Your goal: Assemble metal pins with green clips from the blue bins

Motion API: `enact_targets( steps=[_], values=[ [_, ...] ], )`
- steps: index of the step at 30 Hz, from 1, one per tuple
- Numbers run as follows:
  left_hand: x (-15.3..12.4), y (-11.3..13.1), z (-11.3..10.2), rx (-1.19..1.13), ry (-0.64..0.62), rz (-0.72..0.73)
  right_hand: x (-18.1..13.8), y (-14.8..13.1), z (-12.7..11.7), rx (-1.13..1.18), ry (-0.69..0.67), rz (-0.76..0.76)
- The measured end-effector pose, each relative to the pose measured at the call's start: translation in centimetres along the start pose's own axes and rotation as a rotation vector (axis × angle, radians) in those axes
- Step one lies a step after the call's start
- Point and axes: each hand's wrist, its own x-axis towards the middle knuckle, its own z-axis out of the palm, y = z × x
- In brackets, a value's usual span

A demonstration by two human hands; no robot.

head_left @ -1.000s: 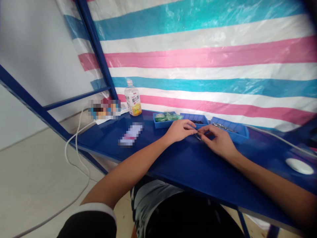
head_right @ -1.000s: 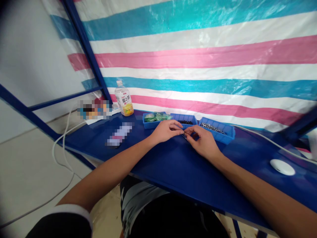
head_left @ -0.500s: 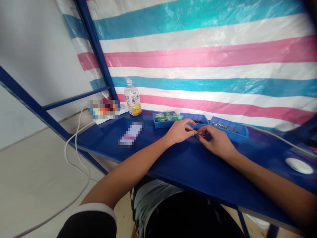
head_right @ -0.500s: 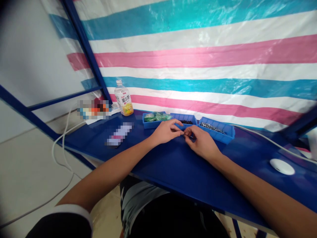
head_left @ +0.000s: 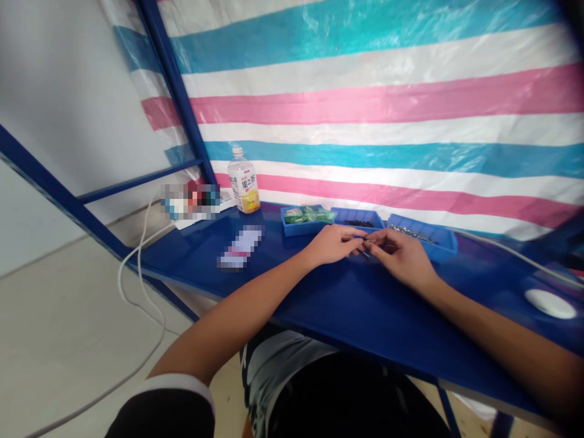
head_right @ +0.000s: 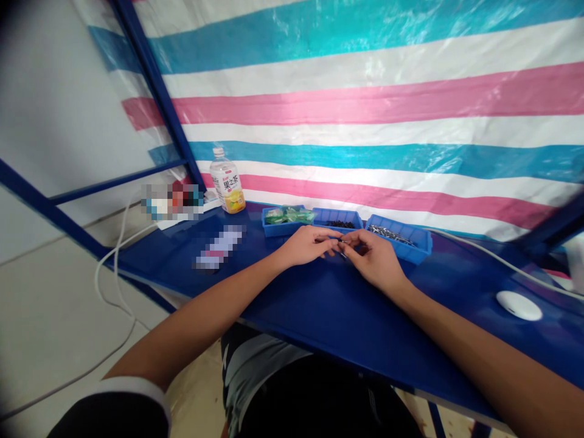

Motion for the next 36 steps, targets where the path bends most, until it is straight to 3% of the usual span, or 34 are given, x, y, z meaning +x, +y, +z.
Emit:
enact_targets(
  steps=[16, 29, 32, 36],
  values=[
    [0.7, -0.8, -0.7, -0.096, 0.174, 0.058, -0.1, 0.5, 0.4, 0.113, -0.053, 0.019],
    [0.7, -0.5, -0.5, -0.13, 0.165, 0.135, -0.1, -0.2, -0.2, -0.152, -0.191, -0.103],
    [0.6, -0.2, -0.6, -0.069, 0.196, 0.128, 0.1, 0.0, -0.5, -0.115, -0.196, -0.048],
    [0.3, 0.4, -1.0, 0.069, 0.261, 0.108, 0.7, 0.3, -1.4, 0.057, -0.039, 0.139]
  ],
)
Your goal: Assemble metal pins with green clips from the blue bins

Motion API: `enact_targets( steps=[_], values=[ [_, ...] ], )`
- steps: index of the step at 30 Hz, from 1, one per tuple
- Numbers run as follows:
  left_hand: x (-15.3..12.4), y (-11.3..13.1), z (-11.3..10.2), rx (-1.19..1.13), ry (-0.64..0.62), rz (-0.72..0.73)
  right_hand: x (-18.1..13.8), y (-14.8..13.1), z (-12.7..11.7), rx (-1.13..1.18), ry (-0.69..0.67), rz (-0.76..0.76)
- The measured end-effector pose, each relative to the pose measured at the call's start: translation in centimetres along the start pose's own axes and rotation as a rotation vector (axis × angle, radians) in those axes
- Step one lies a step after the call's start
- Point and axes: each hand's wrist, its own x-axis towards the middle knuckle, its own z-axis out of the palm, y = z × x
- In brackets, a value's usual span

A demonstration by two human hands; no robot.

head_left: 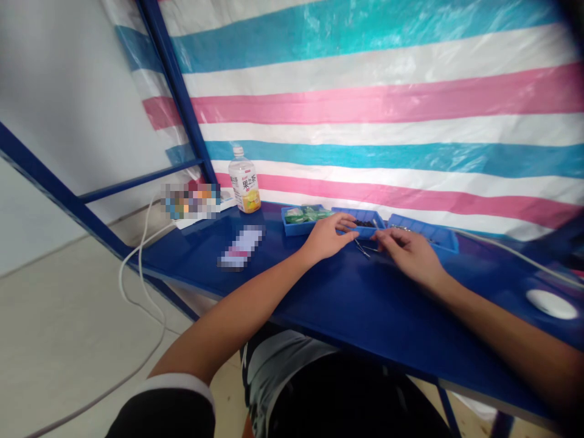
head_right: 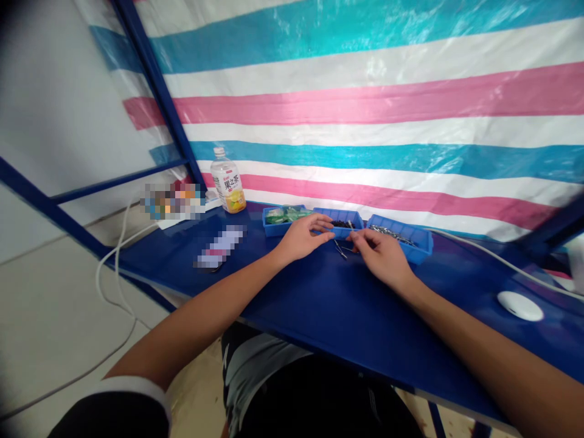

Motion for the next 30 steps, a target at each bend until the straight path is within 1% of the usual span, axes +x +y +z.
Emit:
enact_targets(
  steps=[4, 5, 7, 9, 11, 13, 15, 18, 20, 22, 26, 30],
  values=[
    [0.0, 0.3, -0.3, 0.057, 0.03, 0.016, 0.4, 0.8, -1.1, 0.287, 0.224, 0.191],
    [0.0, 0.2, -0.3, 0.057, 0.031, 0.018, 0.5, 1.1, -1.4, 0.328, 0.247, 0.236],
    [0.1, 0.1, -0.3, 0.055, 0.027, 0.018, 0.4, 1.8, -1.7, 0.31, 0.219, 0.272],
    [0.2, -0.1, -0.2, 0.055, 0.026, 0.018, 0.2, 2.3, -1.8, 0.138, 0.161, 0.2],
    [0.2, -0.3, -0.1, 0.056, 0.029, 0.026, 0.0, 2.3, -1.5, -0.096, 0.098, 0.034],
    [0.2, -0.4, 0.0, 0.057, 0.029, 0.036, -0.3, 1.8, -0.9, -0.269, 0.008, -0.166],
    [0.1, -0.4, 0.0, 0.057, 0.02, 0.042, -0.4, 1.0, 0.0, -0.333, -0.103, -0.327],
    [0.0, -0.3, -0.1, 0.058, 0.006, 0.036, -0.5, 0.3, 1.1, -0.434, -0.159, -0.476],
    [-0.1, -0.2, -0.1, 0.06, 0.004, 0.031, -0.3, 0.3, 1.7, -0.506, -0.169, -0.525],
    [-0.1, -0.1, -0.1, 0.066, 0.006, 0.029, -0.1, 0.7, 1.9, -0.547, -0.188, -0.544],
    [-0.1, -0.1, -0.1, 0.086, 0.011, 0.033, 0.1, 1.6, 1.9, -0.543, -0.225, -0.557],
    [-0.1, -0.2, 0.0, 0.1, 0.015, 0.036, 0.3, 2.0, 1.6, -0.535, -0.227, -0.586]
  ],
)
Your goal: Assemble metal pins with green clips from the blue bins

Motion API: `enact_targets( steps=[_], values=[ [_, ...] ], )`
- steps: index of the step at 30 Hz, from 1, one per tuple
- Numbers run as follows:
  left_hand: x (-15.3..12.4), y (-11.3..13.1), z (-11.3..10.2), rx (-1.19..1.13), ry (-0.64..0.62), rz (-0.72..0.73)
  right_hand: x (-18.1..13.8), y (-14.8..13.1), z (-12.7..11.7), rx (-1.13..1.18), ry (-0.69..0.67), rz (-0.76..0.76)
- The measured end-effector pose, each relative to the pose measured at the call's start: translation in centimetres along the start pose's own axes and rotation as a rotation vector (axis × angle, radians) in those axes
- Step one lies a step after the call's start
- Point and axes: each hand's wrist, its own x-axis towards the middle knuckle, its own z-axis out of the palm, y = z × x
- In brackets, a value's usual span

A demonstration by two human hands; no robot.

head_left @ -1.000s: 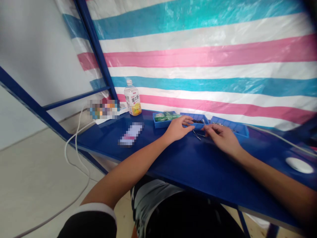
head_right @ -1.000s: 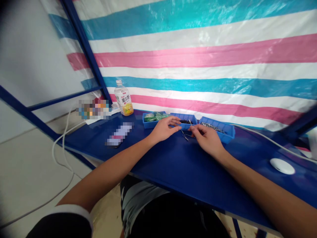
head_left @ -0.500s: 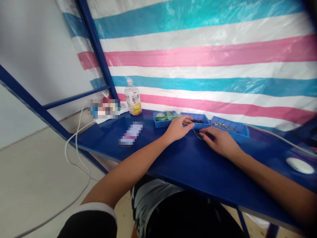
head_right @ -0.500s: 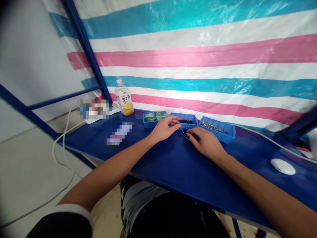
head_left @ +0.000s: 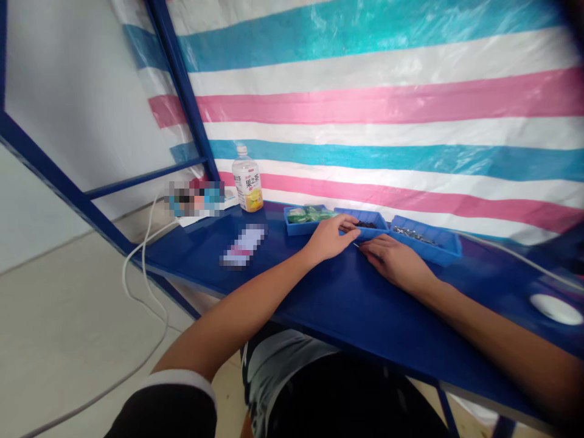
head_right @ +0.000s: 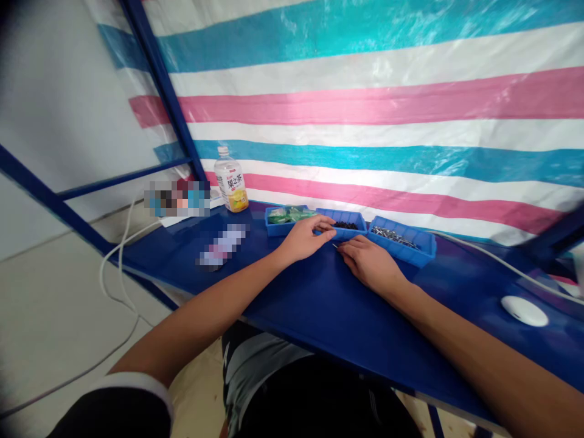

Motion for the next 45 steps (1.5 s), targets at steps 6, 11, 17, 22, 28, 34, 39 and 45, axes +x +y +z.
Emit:
enact_targets(
  steps=[6, 11, 17, 22, 28, 34, 39, 45],
  values=[
    [-0.1, 0.1, -0.1, 0.012, -0.021, -0.022, 0.4, 0.0, -0.2, -0.014, 0.009, 0.03],
    [0.0, 0.0, 0.0, 0.005, -0.02, -0.027, 0.7, -0.2, -0.2, 0.119, 0.077, 0.11],
    [0.0, -0.3, 0.0, 0.016, -0.053, -0.021, 0.6, -0.4, -0.6, 0.323, 0.277, 0.31],
    [-0.2, -0.4, 0.3, -0.115, -0.146, -0.064, 0.4, -0.6, -0.7, 0.596, 0.306, 0.509],
    [0.1, -0.8, 0.9, -0.39, -0.237, -0.149, 0.4, -0.6, 0.0, 0.781, 0.297, 0.501],
    [0.3, -1.1, 0.7, -0.392, -0.205, -0.185, 0.3, -1.1, -0.4, 0.566, 0.243, 0.473],
    [0.2, -0.9, 0.6, -0.374, -0.184, -0.201, 0.4, -1.4, -1.2, 0.387, 0.25, 0.337],
    [0.1, -0.6, 0.8, -0.422, -0.206, -0.239, 0.5, -1.9, -1.2, 0.394, 0.222, 0.366]
  ],
)
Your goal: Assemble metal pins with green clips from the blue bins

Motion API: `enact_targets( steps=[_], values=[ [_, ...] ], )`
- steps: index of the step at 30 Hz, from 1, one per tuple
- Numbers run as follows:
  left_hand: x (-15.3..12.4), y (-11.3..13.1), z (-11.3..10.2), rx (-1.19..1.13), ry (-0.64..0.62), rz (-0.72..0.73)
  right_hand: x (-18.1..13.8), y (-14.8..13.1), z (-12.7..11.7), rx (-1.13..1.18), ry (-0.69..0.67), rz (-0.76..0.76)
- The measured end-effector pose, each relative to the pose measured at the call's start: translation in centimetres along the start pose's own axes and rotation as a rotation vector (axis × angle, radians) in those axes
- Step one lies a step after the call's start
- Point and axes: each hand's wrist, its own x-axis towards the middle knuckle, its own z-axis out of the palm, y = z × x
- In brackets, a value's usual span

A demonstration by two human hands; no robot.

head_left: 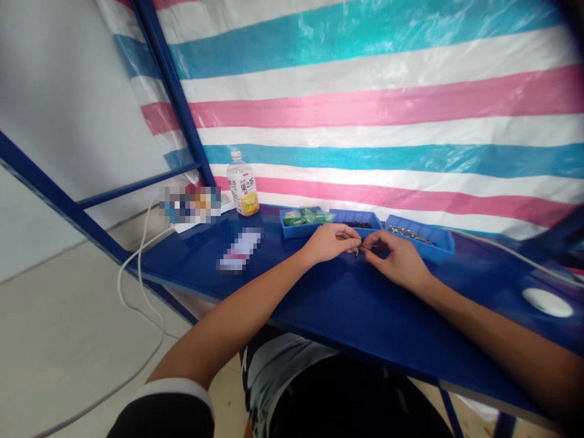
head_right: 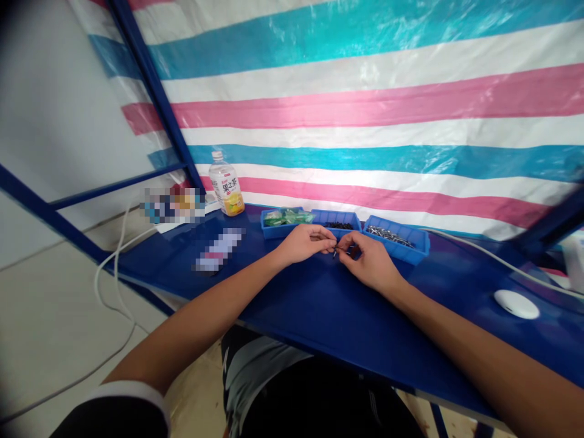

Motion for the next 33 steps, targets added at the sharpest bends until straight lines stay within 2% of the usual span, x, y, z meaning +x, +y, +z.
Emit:
enact_targets(
  steps=[12, 19, 25, 33],
  values=[
    [-0.4, 0.4, 0.2, 0.085, -0.069, 0.005, -0.1, 0.4, -0.1, 0.092, 0.078, 0.097],
    [-0.1, 0.0, -0.3, 0.145, 0.0, 0.136, -0.1, 0.4, 0.2, 0.184, 0.035, 0.134],
    [0.1, -0.2, -0.6, 0.199, 0.095, 0.13, -0.2, 0.7, 0.3, 0.216, 0.018, 0.159],
    [-0.5, 0.8, 0.0, 0.215, 0.106, 0.156, -0.2, 0.2, 0.3, 0.282, 0.012, 0.142]
  ],
)
